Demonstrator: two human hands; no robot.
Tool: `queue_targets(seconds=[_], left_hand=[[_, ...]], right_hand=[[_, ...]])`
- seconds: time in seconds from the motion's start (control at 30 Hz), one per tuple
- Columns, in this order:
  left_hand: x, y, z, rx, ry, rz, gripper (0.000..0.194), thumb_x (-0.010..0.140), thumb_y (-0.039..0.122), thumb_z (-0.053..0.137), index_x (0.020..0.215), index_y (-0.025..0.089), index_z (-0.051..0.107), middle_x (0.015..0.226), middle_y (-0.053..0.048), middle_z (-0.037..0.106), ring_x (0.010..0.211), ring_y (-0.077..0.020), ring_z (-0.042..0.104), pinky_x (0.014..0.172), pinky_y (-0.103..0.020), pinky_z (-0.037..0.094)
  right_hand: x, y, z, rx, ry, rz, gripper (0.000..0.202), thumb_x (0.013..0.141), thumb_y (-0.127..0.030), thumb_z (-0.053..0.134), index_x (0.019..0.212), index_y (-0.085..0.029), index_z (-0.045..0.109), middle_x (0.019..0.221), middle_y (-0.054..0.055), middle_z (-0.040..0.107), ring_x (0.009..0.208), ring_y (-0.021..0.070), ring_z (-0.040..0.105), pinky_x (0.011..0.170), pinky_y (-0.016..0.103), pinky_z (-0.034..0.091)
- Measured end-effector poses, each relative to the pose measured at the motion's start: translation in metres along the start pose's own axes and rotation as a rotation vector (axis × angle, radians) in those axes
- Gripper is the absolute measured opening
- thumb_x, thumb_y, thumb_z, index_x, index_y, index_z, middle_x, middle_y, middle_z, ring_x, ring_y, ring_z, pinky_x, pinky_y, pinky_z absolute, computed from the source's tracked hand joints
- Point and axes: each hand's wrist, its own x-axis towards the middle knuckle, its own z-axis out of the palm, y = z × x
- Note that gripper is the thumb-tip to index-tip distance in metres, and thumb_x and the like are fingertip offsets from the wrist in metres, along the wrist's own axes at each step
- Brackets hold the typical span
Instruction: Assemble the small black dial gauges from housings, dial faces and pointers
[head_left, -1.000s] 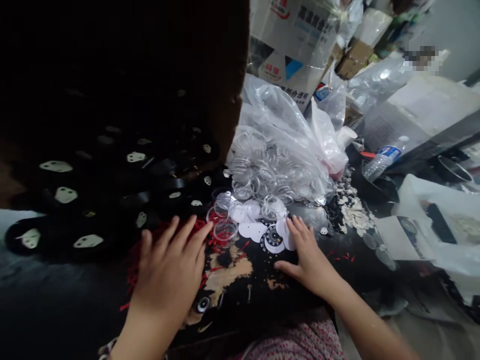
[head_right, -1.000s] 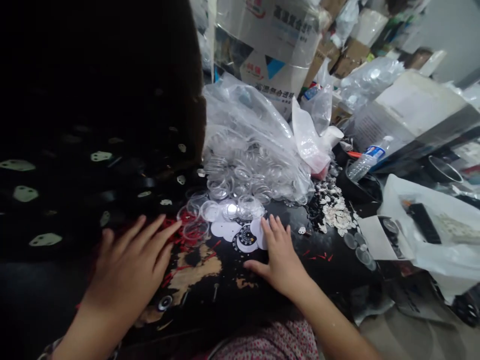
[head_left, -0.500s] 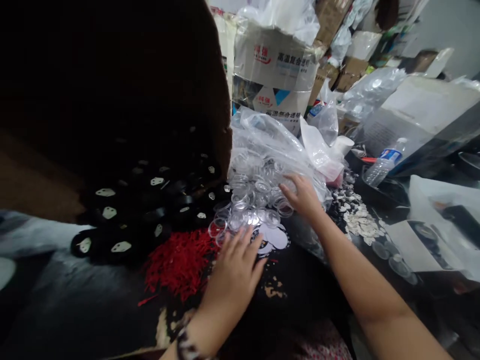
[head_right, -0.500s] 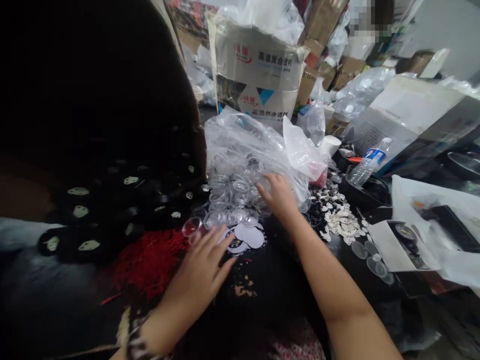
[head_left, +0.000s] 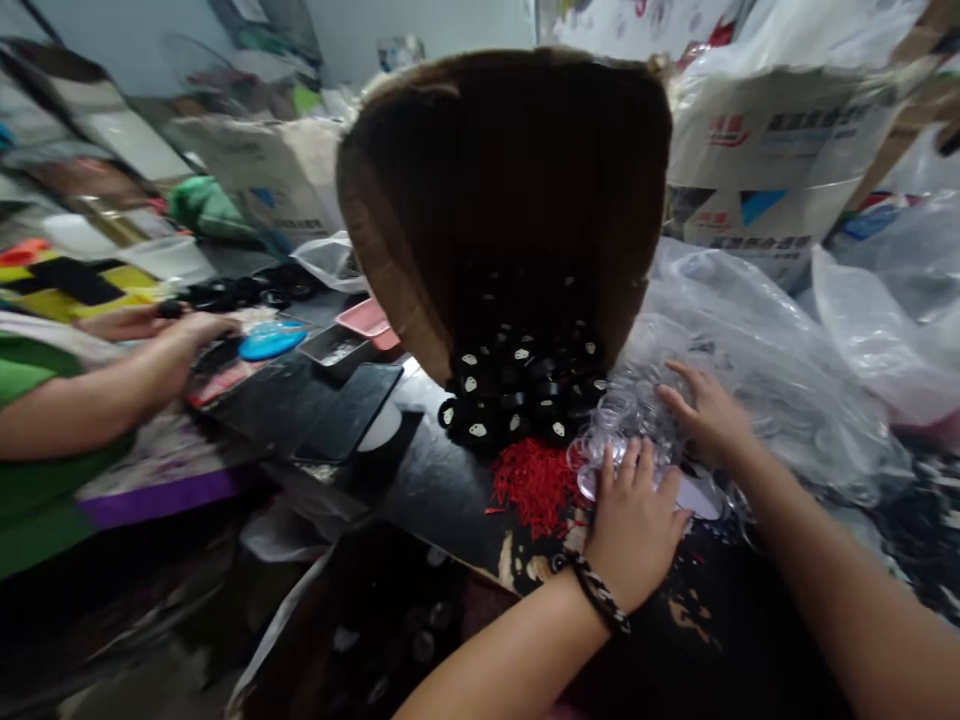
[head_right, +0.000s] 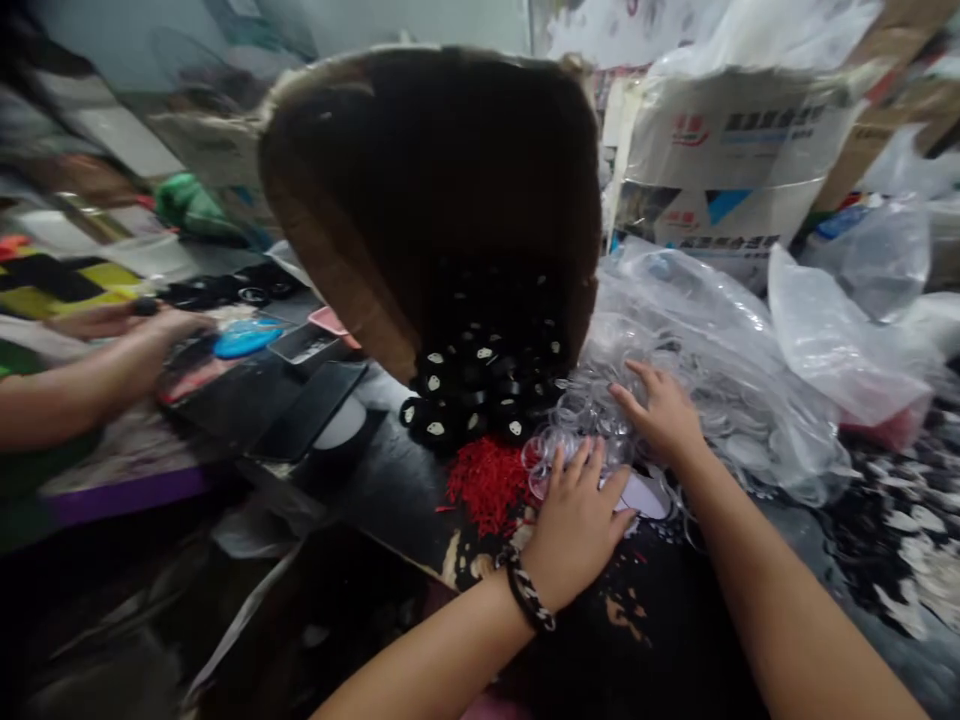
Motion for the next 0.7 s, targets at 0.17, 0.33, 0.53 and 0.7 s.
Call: queue_targets(seconds=[0.17, 0.33, 0.53, 0.7], left_hand=[[-0.026, -0.037, -0.027, -0.073, 0.103, 0.035, 0.031, 0.096, 0.036, 0.044, 0.121, 0.027, 0.06, 0.14, -0.005, 0.054, 0.128, -0.019, 0.049, 0.109, -0.037, 0.039], [-0.066, -0.134, -0.064, -0.054, 0.322, -0.384, 0.037, 0.097, 0.032, 0.037, 0.121, 0.011, 0.056, 0.123, -0.018, 0.062, 0.116, -0.0312, 0.057, 0.1, -0.053, 0.043], [-0.059, -0.171, -0.051, -0.104, 0.213, -0.613, 0.053, 0.094, 0.05, 0.041, 0.132, 0.013, 0.044, 0.127, -0.009, 0.053, 0.111, -0.0333, 0.057, 0.1, -0.054, 0.044], [-0.06, -0.166, -0.046, -0.125, 0.25, -0.677, 0.049, 0.088, 0.051, 0.051, 0.126, 0.02, 0.046, 0.126, -0.003, 0.052, 0.115, -0.0324, 0.053, 0.102, -0.055, 0.044]], right_hand=[[-0.035, 0.004, -0.029, -0.036, 0.09, -0.137, 0.056, 0.087, -0.057, 0.045, 0.127, -0.02, 0.058, 0.131, 0.016, 0.057, 0.123, 0.035, 0.051, 0.101, 0.053, 0.041], [-0.114, -0.033, -0.067, 0.078, -0.272, -0.132, 0.031, 0.094, -0.044, 0.045, 0.109, -0.028, 0.067, 0.101, 0.007, 0.072, 0.087, 0.0248, 0.068, 0.077, 0.039, 0.052], [-0.105, -0.065, -0.032, -0.122, -0.513, -0.31, 0.03, 0.095, -0.024, 0.046, 0.119, -0.02, 0.063, 0.096, 0.008, 0.07, 0.087, 0.0203, 0.064, 0.081, 0.036, 0.045], [-0.082, -0.037, -0.032, -0.243, -0.407, -0.206, 0.037, 0.093, -0.016, 0.045, 0.128, -0.017, 0.059, 0.105, 0.012, 0.065, 0.091, 0.0211, 0.061, 0.082, 0.035, 0.043]])
